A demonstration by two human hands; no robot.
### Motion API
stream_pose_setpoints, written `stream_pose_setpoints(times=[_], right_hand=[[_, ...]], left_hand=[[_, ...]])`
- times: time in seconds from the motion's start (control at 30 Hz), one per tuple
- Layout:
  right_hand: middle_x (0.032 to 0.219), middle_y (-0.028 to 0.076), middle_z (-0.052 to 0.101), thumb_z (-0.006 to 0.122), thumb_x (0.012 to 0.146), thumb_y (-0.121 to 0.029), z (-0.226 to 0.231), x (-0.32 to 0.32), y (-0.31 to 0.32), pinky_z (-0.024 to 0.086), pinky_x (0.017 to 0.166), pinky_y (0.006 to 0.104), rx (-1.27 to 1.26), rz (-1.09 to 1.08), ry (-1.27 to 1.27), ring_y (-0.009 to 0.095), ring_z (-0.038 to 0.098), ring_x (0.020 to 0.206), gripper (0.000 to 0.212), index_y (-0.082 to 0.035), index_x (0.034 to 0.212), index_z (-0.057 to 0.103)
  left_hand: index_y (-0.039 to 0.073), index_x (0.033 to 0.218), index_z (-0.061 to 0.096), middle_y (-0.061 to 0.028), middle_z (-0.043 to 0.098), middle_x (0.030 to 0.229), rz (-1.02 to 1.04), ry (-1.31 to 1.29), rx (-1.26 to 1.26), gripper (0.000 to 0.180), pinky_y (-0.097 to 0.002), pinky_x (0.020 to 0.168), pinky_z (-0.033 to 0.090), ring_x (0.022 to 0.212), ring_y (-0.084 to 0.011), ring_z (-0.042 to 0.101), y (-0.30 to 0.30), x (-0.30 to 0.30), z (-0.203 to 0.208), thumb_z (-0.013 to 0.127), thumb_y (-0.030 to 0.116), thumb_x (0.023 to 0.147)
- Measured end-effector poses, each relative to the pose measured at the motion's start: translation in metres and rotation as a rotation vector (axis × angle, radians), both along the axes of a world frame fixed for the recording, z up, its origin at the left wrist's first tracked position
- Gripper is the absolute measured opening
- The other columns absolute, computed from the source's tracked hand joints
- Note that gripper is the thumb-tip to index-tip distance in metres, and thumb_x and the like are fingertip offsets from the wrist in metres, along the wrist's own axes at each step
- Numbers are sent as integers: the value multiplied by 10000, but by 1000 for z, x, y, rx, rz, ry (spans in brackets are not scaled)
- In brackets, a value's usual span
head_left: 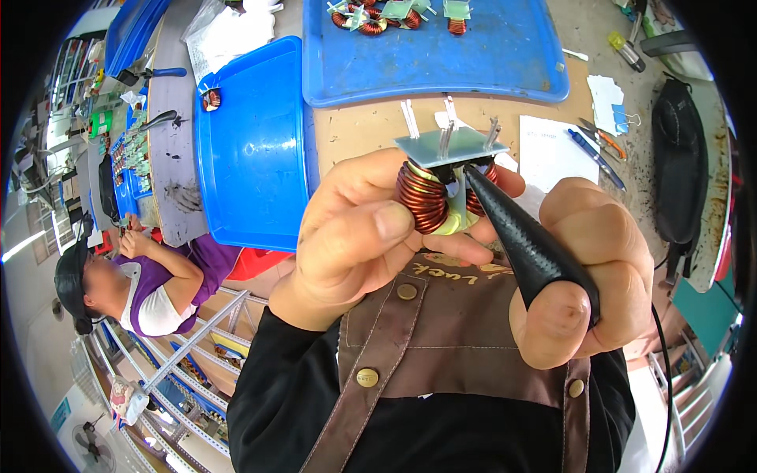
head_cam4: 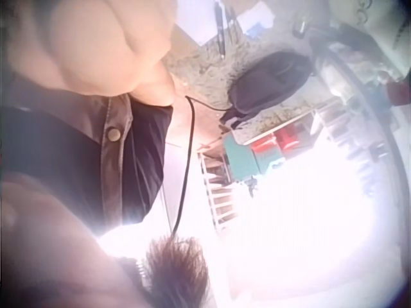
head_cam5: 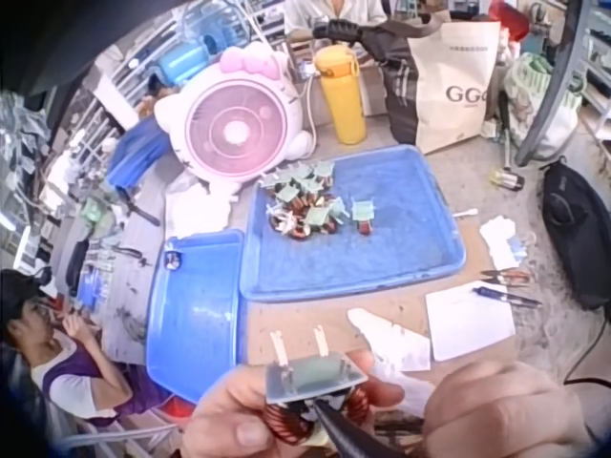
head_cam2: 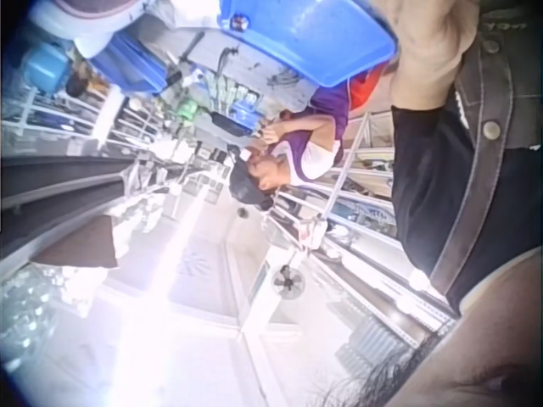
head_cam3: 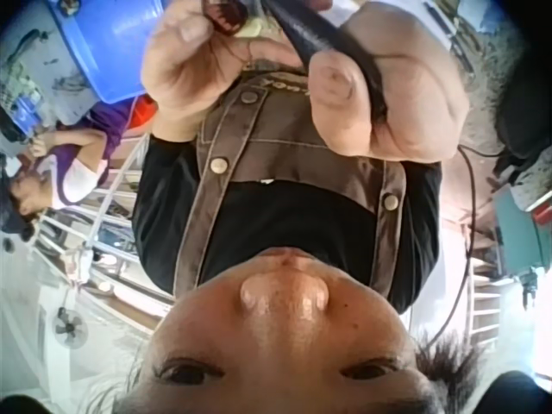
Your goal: Assembling an inductor coil to a small PCB using a glue dispenser and wire cutters.
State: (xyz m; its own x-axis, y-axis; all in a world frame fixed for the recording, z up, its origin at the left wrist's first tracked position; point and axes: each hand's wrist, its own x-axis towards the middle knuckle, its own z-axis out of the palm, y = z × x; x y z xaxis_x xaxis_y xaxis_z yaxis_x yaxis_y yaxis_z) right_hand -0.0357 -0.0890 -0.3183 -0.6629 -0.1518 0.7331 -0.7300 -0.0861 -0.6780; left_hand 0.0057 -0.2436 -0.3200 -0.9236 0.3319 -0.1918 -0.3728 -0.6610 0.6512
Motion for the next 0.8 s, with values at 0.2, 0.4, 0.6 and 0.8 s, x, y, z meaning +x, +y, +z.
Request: stream_pose_setpoints(times=[0.2, 0.4, 0.6, 0.8], right_hand=[[528, 101, 393, 491, 781, -140, -4, 3, -2, 212, 324, 256, -20, -39, 22, 139, 333, 379, 273, 1, 611, 330], [510, 99, 390, 503, 773, -143, -5, 4, -4, 204, 313, 255, -17, -96, 32, 137, 316, 358, 270, 2, 612, 340], [508, 100, 388, 507, 771, -148, -5, 3, -6, 214, 304, 258, -45, -132, 55, 138, 321, 355, 283, -2, 602, 333], [504, 99, 384, 509, 776, -156, -4, 5, -5, 223, 301, 261, -29, -121, 34, 138, 322, 358, 285, -1, 608, 339]], left_hand=[[-138, 1277, 223, -340, 381, 1207, -15, 9, -12, 721, -297, 843, 428, 949, -259, 550, 1, -1, -1, 505, 312, 790], [-140, 1277, 223, -344, 375, 1210, -28, 34, -17, 719, -299, 849, 421, 965, -262, 543, 0, 0, 0, 505, 310, 791], [-141, 1275, 226, -349, 374, 1207, -7, 18, -27, 718, -302, 856, 416, 961, -267, 543, 1, 0, 0, 506, 308, 790], [-142, 1272, 230, -351, 386, 1196, -14, 26, -24, 713, -288, 837, 420, 944, -259, 547, 1, 0, 0, 506, 305, 791]])
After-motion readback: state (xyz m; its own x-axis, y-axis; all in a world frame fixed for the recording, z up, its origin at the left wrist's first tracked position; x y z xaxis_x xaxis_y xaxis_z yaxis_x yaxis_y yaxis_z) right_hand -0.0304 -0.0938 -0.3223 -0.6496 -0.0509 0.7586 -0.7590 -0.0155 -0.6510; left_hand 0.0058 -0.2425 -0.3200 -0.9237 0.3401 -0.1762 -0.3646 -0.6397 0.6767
